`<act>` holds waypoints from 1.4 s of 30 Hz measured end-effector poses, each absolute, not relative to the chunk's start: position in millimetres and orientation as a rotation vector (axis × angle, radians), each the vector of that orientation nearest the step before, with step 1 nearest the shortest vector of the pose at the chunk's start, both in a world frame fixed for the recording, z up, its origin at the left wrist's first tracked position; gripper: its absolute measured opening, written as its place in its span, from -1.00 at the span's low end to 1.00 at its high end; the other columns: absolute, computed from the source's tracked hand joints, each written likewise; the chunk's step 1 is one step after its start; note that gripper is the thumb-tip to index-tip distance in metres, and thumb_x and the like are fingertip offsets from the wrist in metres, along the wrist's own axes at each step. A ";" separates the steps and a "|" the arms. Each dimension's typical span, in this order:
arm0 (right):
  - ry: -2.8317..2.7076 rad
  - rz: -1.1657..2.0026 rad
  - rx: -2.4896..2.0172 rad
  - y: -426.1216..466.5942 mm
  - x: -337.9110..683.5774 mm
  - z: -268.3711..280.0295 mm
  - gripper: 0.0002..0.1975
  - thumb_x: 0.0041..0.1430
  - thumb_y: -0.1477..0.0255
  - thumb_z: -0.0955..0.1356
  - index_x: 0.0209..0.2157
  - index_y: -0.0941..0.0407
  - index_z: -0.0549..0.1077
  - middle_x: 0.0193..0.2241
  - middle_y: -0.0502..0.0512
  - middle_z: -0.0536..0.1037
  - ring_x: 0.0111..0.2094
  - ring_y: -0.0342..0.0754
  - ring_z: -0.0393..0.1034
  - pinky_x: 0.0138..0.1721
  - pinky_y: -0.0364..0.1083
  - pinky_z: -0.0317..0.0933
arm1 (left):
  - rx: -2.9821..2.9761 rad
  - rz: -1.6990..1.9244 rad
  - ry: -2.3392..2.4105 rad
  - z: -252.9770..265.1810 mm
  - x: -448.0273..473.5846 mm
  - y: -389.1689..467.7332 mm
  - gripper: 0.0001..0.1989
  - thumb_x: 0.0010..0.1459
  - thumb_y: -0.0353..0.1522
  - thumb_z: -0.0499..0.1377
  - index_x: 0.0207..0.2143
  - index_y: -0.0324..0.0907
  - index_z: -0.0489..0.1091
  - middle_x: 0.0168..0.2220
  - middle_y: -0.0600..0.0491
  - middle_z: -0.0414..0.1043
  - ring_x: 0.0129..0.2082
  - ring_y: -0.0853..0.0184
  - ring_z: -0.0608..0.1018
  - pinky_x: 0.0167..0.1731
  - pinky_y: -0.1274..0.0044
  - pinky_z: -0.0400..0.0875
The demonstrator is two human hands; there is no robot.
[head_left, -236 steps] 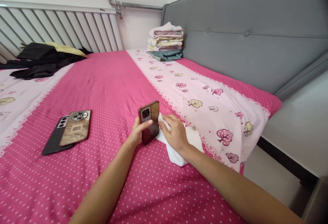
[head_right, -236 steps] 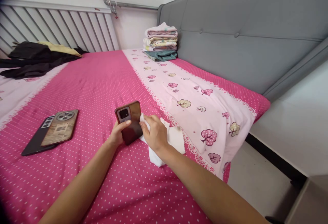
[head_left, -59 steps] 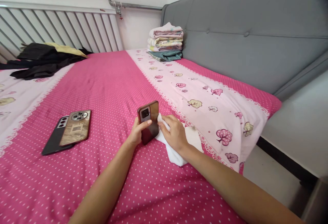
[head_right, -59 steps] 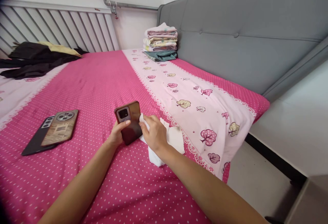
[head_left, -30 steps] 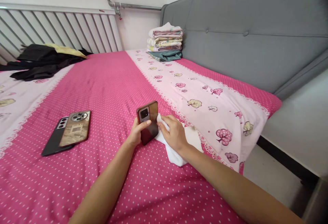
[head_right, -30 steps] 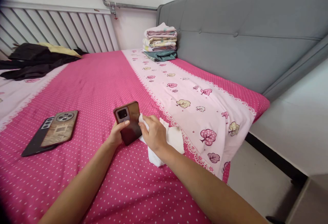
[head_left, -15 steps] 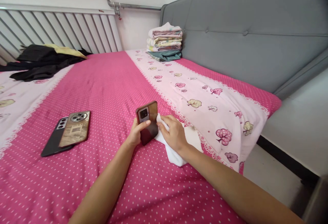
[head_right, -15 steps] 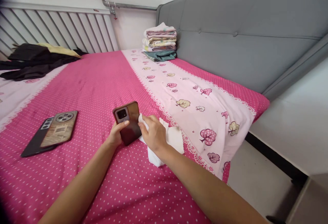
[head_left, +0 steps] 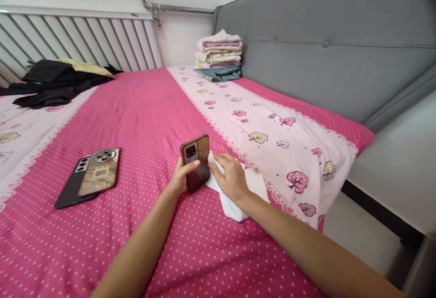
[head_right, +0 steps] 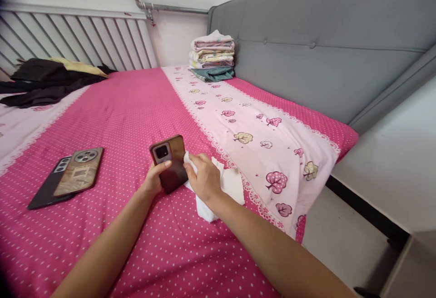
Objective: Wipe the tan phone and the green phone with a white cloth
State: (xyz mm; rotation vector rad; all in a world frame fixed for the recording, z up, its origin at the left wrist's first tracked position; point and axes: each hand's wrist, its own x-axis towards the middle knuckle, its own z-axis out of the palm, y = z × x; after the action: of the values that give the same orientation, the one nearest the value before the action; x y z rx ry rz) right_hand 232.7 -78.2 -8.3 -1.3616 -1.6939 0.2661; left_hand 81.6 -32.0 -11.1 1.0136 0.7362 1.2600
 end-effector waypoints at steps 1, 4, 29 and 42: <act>-1.694 0.264 -1.364 -78.1 232.8 -8.4 -0.73 0.29 0.39 0.27 -0.06 0.13 0.52 -0.22 0.16 0.55 -0.18 0.04 0.46 -0.15 -0.02 0.33 | 1.014 1.258 0.738 -11.0 81.5 -32.0 -0.52 -0.25 -0.27 0.42 -0.19 -0.20 0.55 -0.26 0.00 0.62 -0.28 0.20 0.61 -0.17 0.43 0.47; -1.695 0.261 -1.368 -78.1 232.9 -8.4 -0.73 0.30 0.38 0.26 -0.06 0.11 0.52 -0.23 0.15 0.55 -0.19 0.03 0.46 -0.15 -0.03 0.33 | 1.009 1.257 0.740 -10.6 81.5 -31.9 -0.52 -0.26 -0.27 0.42 -0.20 -0.20 0.55 -0.27 0.00 0.62 -0.29 0.20 0.61 -0.18 0.43 0.47; -1.697 0.259 -1.362 -78.1 232.8 -8.3 -0.73 0.29 0.41 0.27 -0.07 0.13 0.52 -0.23 0.16 0.55 -0.18 0.03 0.46 -0.16 -0.04 0.32 | 1.013 1.245 0.726 -11.7 81.2 -31.9 -0.53 -0.24 -0.26 0.42 -0.19 -0.20 0.56 -0.25 0.00 0.62 -0.28 0.21 0.61 -0.17 0.44 0.48; -1.692 0.270 -1.361 -78.2 232.6 -8.5 -0.71 0.29 0.40 0.27 -0.05 0.16 0.52 -0.21 0.17 0.55 -0.18 0.04 0.46 -0.14 -0.03 0.32 | 0.995 1.259 0.716 -10.1 81.4 -31.7 -0.53 -0.27 -0.27 0.44 -0.22 -0.20 0.56 -0.29 0.03 0.62 -0.32 0.26 0.59 -0.23 0.48 0.48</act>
State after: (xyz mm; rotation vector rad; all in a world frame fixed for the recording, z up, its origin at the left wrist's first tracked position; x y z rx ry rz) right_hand 232.6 -78.2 -8.5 -1.3615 -1.6916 0.2703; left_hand 81.4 -31.7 -10.1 0.9949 0.7159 1.2585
